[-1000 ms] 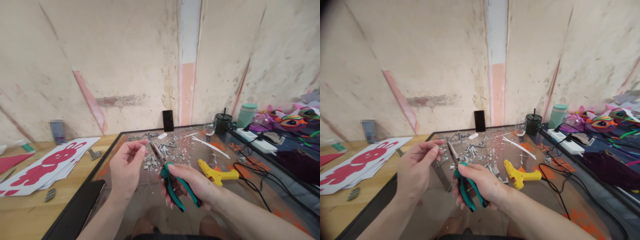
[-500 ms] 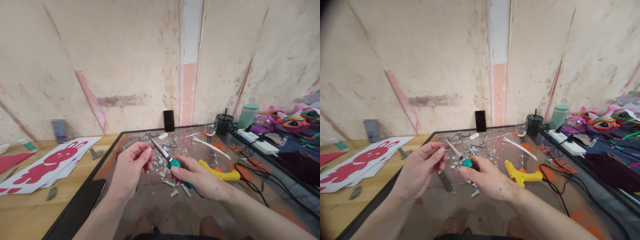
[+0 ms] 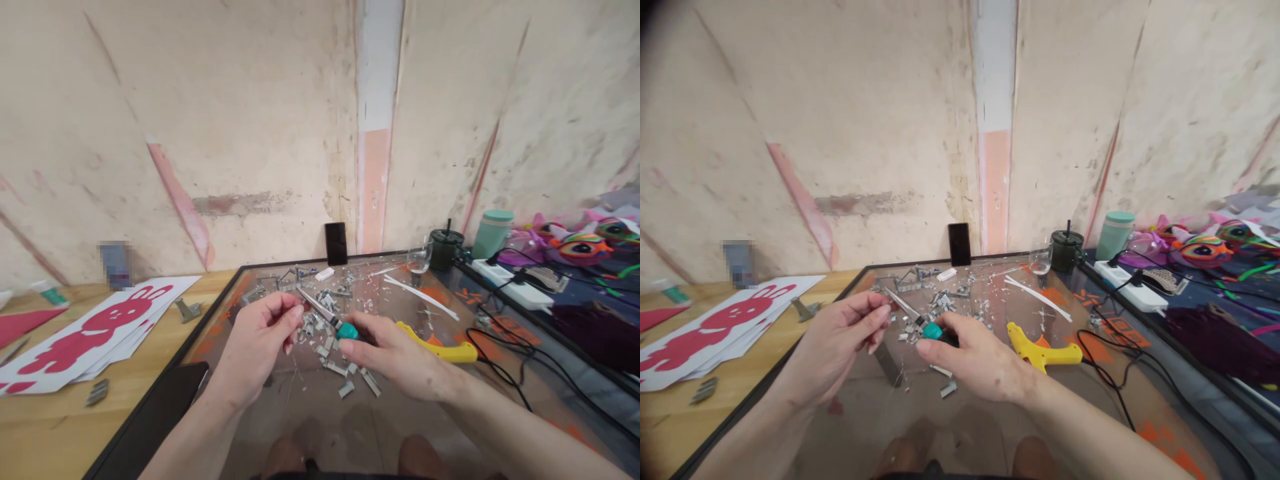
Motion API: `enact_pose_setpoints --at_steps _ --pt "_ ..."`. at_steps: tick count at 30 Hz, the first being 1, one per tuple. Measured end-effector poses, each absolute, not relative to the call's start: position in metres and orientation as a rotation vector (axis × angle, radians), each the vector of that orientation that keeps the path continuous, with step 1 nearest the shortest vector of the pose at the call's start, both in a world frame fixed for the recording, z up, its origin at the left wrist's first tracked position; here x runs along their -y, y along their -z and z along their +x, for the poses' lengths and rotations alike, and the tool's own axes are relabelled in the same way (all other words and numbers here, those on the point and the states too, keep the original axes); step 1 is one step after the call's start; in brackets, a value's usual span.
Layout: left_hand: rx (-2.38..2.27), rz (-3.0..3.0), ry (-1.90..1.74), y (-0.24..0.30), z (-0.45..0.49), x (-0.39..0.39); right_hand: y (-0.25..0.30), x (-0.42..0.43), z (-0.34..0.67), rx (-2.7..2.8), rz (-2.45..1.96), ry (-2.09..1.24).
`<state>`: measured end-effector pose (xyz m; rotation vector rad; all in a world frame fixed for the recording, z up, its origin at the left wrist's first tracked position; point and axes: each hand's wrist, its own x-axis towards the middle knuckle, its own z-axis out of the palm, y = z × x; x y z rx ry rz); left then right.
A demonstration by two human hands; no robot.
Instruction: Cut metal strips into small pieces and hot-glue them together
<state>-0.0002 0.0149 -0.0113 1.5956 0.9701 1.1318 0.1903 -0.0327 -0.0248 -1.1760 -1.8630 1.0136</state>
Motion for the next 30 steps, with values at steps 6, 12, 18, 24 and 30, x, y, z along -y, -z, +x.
enact_pose_setpoints --at_steps 6,12,18,24,30 --pt "-0.999 1.568 -1.112 0.014 0.0 -0.018 0.027 0.031 0.187 1.872 -1.326 -0.868" --pt "-1.059 1.478 -1.107 0.016 0.001 -0.026 0.023 0.029 0.185 1.897 -1.534 -0.715" --pt "-1.123 1.42 -1.073 0.03 0.004 -0.038 0.028 0.021 0.192 1.942 -1.593 -0.675" --pt "-1.119 1.319 -1.029 0.039 0.016 -0.047 0.042 0.005 0.2 1.977 -1.59 -0.659" --pt "-1.131 1.135 -1.221 0.042 0.038 -0.054 0.061 -0.021 0.205 1.96 -1.536 -0.726"
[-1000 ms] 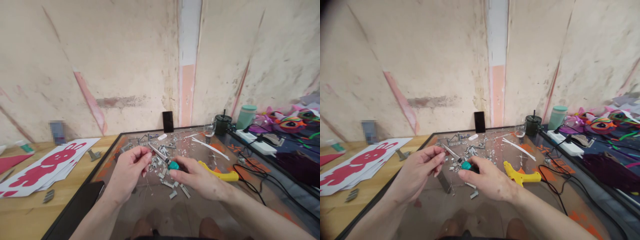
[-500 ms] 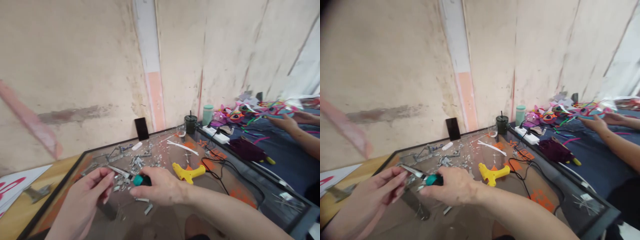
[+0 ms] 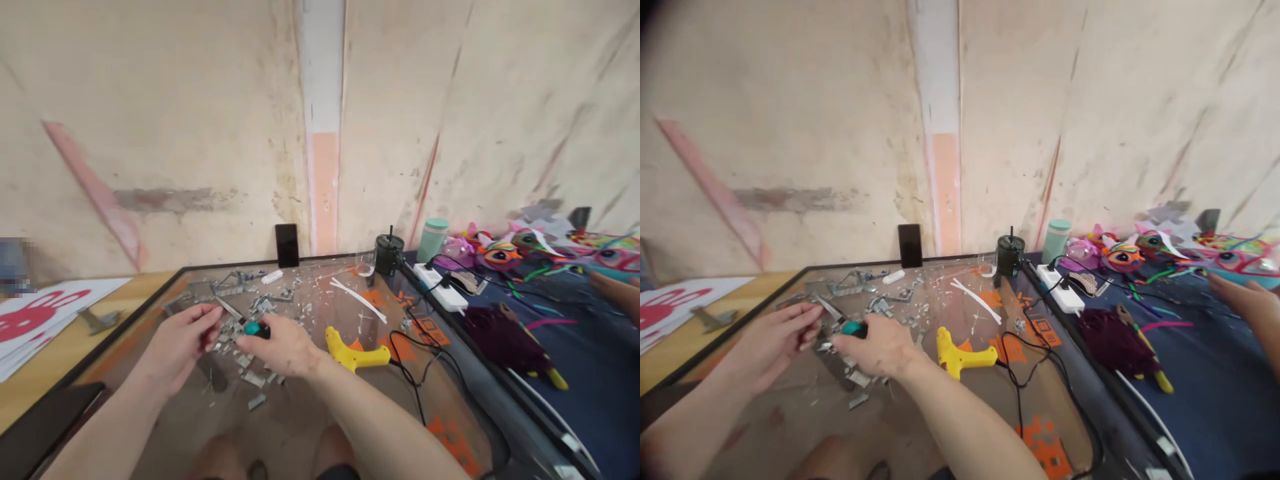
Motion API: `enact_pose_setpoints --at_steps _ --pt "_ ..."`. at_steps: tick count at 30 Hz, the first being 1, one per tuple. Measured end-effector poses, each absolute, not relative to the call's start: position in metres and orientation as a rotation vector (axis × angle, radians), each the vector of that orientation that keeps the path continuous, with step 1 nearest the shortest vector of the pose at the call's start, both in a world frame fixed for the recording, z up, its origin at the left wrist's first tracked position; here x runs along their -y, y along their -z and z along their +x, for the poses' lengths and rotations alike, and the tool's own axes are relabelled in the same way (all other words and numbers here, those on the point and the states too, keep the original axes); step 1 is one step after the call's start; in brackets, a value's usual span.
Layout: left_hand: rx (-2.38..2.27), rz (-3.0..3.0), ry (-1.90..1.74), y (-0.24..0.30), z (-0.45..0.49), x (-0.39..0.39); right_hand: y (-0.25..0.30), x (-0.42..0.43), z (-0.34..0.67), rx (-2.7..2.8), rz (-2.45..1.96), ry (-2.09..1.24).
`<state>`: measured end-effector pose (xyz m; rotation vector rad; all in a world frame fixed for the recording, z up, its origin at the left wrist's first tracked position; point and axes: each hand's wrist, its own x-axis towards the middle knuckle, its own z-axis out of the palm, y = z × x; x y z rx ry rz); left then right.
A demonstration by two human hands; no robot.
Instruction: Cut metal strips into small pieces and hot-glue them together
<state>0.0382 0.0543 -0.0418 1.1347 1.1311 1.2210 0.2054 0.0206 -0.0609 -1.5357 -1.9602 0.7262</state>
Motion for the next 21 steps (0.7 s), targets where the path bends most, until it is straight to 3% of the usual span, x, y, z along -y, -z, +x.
enact_pose_setpoints --at_steps 21 --pt "-1.093 0.921 -1.328 0.045 0.076 -0.063 0.07 -0.033 0.223 1.873 -1.504 -0.791"
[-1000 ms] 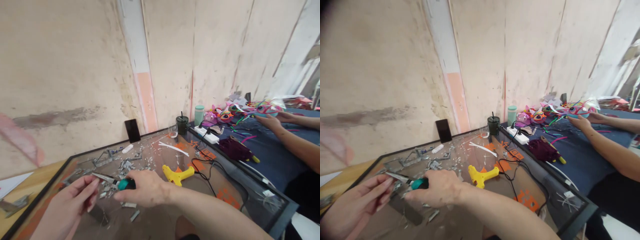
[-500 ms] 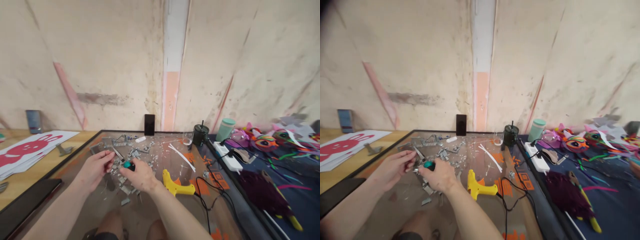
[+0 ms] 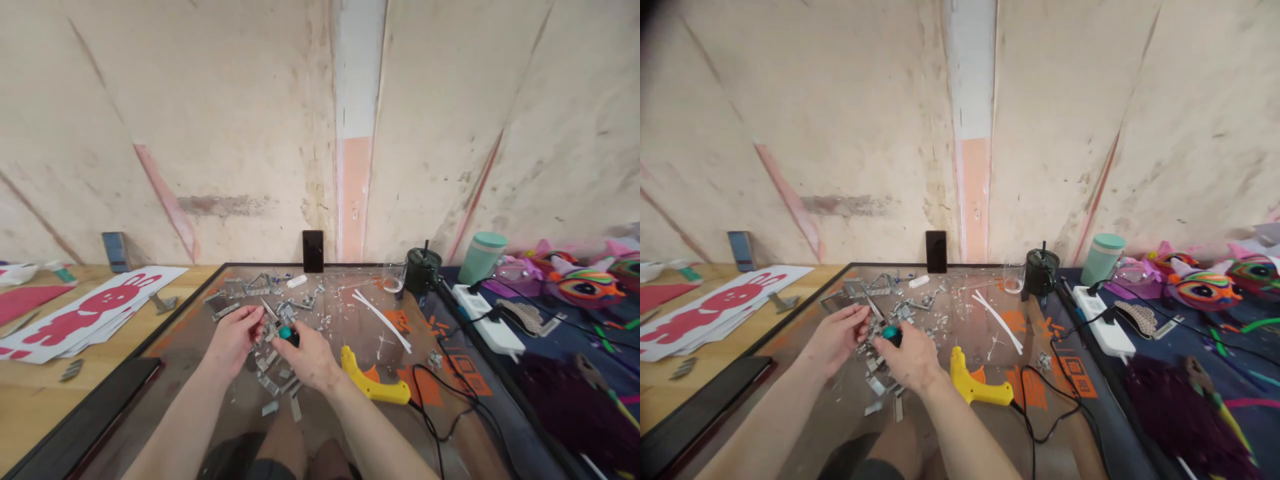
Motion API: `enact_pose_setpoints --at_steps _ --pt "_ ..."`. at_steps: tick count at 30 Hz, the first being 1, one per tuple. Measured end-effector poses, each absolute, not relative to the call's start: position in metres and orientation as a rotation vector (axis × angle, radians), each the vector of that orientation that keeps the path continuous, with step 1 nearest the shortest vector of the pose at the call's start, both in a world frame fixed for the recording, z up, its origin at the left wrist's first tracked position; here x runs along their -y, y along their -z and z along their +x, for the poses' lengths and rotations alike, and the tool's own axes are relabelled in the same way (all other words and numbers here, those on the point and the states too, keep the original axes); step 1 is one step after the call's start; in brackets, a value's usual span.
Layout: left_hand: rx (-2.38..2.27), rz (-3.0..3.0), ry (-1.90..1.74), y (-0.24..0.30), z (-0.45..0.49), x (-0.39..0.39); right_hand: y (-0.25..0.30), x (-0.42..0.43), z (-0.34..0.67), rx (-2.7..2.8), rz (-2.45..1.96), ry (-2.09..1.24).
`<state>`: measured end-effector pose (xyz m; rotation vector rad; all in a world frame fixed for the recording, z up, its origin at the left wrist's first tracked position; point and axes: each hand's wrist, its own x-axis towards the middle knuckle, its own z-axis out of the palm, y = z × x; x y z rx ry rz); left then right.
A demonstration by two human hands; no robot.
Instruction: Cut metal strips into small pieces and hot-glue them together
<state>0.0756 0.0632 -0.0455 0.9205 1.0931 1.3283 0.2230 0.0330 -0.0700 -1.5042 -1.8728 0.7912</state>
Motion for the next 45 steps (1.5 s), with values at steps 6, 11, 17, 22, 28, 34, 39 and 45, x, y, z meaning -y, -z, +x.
enact_pose_setpoints --at_steps 6,11,17,22,28,34,39,45 --pt "-1.043 0.929 -1.267 0.045 0.077 -0.063 0.071 -0.028 0.233 1.818 -1.513 -0.767" --pt "-1.0 0.952 -1.217 0.047 0.068 -0.057 0.075 -0.017 0.228 1.823 -1.503 -0.728" --pt "-0.932 0.962 -1.139 0.049 0.045 -0.053 0.075 -0.007 0.205 1.807 -1.521 -0.65" --pt "-0.908 0.959 -1.122 0.057 0.028 -0.048 0.077 0.001 0.186 1.763 -1.528 -0.695" --pt "-0.95 1.036 -1.112 0.07 0.024 -0.043 0.095 0.006 0.18 1.676 -1.418 -0.859" --pt "-0.97 1.124 -1.142 0.073 0.028 -0.043 0.098 0.007 0.18 1.648 -1.342 -0.966" --pt "-0.964 1.146 -1.164 0.073 0.028 -0.04 0.093 0.01 0.18 1.615 -1.318 -1.027" --pt "-0.932 1.107 -1.139 0.067 0.032 -0.033 0.09 0.014 0.178 1.516 -1.255 -1.162"
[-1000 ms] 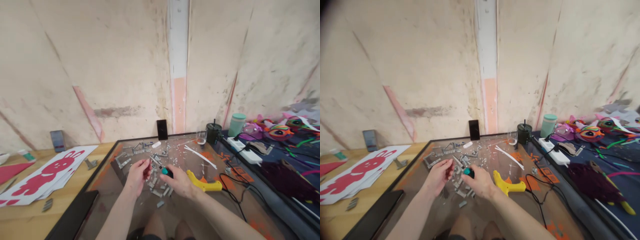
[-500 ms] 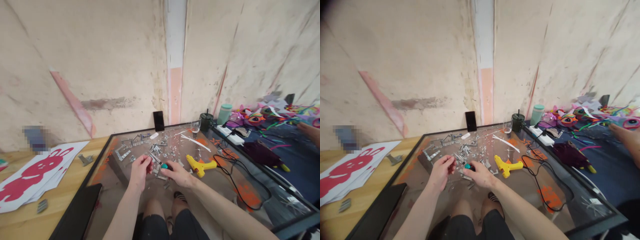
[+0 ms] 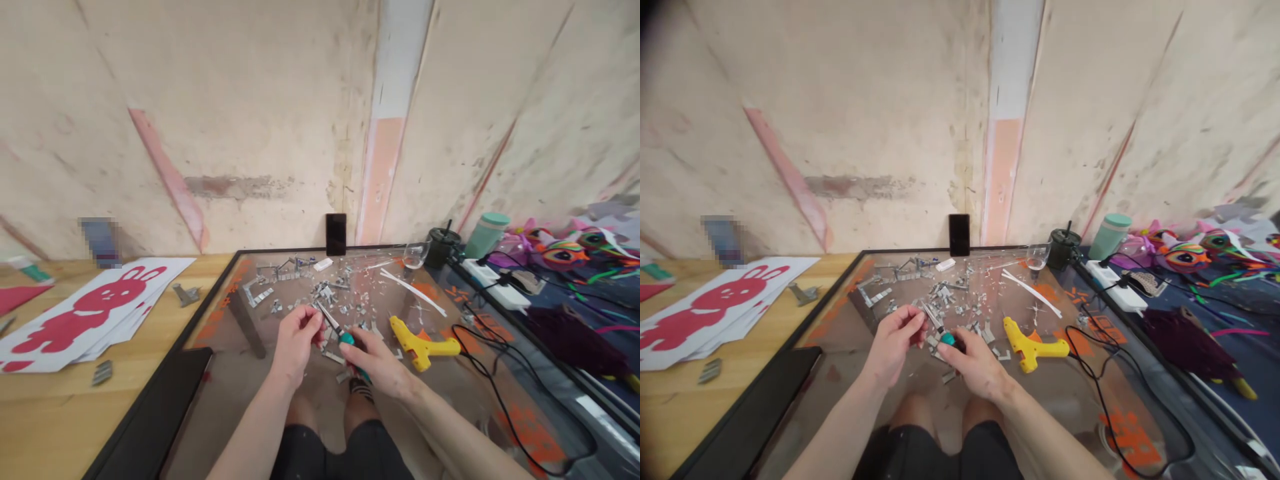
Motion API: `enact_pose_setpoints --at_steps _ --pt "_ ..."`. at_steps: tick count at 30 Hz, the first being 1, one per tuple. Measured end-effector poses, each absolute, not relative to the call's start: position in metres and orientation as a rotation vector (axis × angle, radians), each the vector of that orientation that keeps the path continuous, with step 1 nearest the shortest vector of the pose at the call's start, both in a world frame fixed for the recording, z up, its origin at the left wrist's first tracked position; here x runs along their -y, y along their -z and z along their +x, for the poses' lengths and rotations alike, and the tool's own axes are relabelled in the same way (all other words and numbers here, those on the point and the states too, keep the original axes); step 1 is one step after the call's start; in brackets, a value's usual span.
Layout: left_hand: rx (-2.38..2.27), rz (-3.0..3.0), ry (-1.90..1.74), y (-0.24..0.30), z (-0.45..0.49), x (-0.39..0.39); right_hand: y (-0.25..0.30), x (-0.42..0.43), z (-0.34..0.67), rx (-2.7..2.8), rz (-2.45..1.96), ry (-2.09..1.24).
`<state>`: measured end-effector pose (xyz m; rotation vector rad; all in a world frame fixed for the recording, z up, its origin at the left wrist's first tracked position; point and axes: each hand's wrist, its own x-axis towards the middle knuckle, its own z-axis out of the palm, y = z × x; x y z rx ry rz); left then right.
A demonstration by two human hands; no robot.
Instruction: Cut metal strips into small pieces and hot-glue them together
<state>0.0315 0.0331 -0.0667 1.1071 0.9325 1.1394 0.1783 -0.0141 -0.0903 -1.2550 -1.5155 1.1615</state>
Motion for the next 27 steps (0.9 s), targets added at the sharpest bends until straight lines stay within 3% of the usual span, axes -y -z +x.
enact_pose_setpoints --at_steps 13,17,22,27 --pt "-0.897 1.047 -1.121 0.0638 0.0325 -0.0304 0.0922 0.0182 0.1799 1.456 -1.254 -1.322" --pt "-0.885 0.982 -1.063 0.064 0.0311 -0.0302 0.0885 0.0206 0.1826 1.537 -1.326 -1.145" --pt "-0.85 0.913 -0.972 0.0662 0.0288 -0.0298 0.0874 0.0224 0.1847 1.791 -1.634 -0.596" --pt "-0.87 0.922 -0.984 0.0662 0.0262 -0.0277 0.0867 0.0231 0.182 1.772 -1.592 -0.704"
